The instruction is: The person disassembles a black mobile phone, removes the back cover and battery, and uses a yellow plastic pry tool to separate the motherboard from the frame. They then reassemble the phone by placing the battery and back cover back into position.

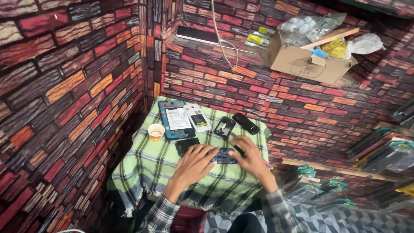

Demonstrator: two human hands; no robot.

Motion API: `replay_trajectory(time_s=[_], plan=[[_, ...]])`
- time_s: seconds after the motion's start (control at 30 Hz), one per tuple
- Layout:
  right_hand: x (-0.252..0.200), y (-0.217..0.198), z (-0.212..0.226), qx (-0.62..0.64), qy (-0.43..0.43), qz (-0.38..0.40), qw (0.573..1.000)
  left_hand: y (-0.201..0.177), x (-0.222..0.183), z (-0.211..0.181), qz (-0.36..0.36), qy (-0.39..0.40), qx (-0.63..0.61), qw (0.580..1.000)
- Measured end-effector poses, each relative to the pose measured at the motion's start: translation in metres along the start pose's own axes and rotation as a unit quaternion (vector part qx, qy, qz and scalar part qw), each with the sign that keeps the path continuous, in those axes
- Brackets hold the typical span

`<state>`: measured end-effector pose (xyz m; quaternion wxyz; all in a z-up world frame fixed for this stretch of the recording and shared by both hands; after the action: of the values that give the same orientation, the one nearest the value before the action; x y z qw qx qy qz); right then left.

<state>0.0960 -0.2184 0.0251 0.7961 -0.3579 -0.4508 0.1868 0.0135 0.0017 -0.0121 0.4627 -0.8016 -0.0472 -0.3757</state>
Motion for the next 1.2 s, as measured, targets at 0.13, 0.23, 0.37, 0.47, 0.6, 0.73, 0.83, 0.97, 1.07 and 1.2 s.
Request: replay_trajectory(time_s=[0.13,0.23,0.37,0.47,0.6,0.73,0.83,0.97,1.07,1.2], plan=[[0.037,0.006,-0.036,-0.034,0.002,0.014,0.999,-0.002,-0.001,0.0,-0.002,-0.002,-0.005,1.0],[0.06,0.022,-0.063,-0.08,0.062,0.02,0.995,-0.003,-0.002,0.0,-0.004,-0.003,-0.016,1.0],[0.072,0.044,-0.088,-0.134,0.128,-0.003,0.983,-0.005,-0.003,0.0,-0.007,-0.004,-0.03,1.0],[0.072,0.05,-0.1,-0.127,0.126,-0.019,0.984,-0.005,-0.004,-0.001,-0.026,0.004,-0.015,1.0],[0.071,0.047,-0.112,-0.102,0.11,-0.046,0.988,-0.004,-0.004,0.001,-0.019,-0.002,-0.025,1.0],[0.07,0.044,-0.112,-0.078,0.151,-0.067,0.983,-0.004,-0.004,0.001,-0.015,0.0,-0.021,1.0],[0.071,0.039,-0.109,-0.098,0.16,-0.108,0.976,-0.005,-0.004,0.0,-0.022,-0.004,-0.022,1.0],[0.065,0.03,-0.111,-0.105,0.187,-0.151,0.965,-0.005,-0.003,0.0,-0.016,-0.005,-0.026,1.0],[0.054,0.025,-0.116,0.129,0.205,-0.209,0.947,-0.005,-0.003,0.0,-0.008,-0.011,-0.026,1.0],[0.03,0.01,-0.117,0.249,0.216,-0.205,0.921,-0.004,-0.003,0.0,-0.013,-0.019,-0.028,0.999]])
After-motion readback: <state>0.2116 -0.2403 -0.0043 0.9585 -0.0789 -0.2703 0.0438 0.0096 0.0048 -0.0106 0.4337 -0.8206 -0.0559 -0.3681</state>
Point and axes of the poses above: each hand's wrist, its own x-axis towards the middle knuckle, its own y-axis out of the palm, z = x × y, the point moved 2 cm from there along x, towards the middle knuckle, and after that the axes turned 3 degrees about -y, right-handed, at the moved point
